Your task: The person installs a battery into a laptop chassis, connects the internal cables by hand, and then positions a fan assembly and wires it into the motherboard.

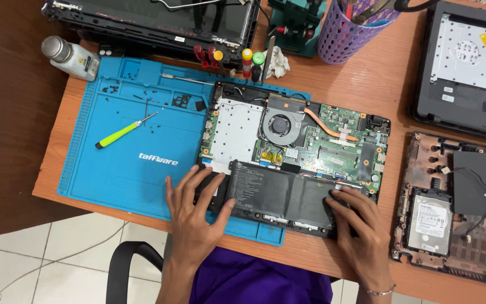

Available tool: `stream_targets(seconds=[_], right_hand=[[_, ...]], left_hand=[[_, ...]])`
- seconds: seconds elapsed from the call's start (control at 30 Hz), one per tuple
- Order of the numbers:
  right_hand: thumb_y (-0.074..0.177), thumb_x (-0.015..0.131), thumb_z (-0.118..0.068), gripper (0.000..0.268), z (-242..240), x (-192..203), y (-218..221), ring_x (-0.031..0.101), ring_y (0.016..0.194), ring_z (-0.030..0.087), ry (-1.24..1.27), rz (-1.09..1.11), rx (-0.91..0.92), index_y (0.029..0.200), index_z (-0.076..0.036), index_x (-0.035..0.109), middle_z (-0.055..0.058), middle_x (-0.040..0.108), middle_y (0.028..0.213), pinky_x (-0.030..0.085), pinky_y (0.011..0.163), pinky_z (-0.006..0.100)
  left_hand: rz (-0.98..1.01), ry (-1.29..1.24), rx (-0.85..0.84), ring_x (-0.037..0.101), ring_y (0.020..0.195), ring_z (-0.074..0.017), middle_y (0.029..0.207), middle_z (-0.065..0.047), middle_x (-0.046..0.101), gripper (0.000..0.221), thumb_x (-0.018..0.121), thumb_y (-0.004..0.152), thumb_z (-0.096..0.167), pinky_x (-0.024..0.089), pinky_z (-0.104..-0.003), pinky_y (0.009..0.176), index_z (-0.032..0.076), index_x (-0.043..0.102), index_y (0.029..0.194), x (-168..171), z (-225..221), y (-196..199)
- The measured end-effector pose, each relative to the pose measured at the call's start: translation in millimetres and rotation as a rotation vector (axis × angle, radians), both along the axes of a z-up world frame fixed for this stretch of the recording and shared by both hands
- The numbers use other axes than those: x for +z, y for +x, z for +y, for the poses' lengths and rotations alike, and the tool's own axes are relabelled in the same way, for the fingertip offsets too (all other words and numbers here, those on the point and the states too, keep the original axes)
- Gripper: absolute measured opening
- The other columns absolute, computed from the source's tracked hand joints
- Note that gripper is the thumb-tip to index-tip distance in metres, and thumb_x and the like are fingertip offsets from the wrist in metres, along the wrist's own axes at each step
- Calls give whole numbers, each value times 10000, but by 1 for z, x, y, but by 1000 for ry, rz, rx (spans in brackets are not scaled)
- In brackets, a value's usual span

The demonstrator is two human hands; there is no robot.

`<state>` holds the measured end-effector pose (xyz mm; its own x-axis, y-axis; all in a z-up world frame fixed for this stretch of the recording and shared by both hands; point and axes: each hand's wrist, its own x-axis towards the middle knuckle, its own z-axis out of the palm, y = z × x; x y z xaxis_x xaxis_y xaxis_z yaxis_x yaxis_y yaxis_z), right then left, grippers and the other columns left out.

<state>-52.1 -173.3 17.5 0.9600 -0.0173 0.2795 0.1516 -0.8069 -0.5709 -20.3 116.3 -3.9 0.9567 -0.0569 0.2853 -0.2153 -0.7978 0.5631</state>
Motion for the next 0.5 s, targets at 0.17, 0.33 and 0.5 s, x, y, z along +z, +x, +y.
stream_targets(seconds=[0.17,0.33,0.5], right_hand=[[833,732,58,283,-7,-3,-9,670,1216,258,-14,-33,-103,1078,-79,770,72,724,1172,546,1051,383],[886,657,91,293,-11,-7,-17,647,1255,275,22,-16,-219,1114,-64,756,93,683,1258,543,1052,389],[930,570,122,387,-10,-14,-20,594,1337,322,56,-40,-309,1254,-45,700,154,588,1410,511,1096,392]], left_hand=[[36,-1,11,413,1418,-284,1375,-58,557,512,791,834,304,135,-659,1224,163,660,1308,0,2,-1],[25,-12,99,442,1427,-295,1422,-89,534,503,740,886,262,183,-640,1234,157,616,1362,0,4,-2],[84,-106,122,477,1411,-326,1492,-132,540,507,683,937,193,179,-609,1259,96,567,1421,-6,6,1]])
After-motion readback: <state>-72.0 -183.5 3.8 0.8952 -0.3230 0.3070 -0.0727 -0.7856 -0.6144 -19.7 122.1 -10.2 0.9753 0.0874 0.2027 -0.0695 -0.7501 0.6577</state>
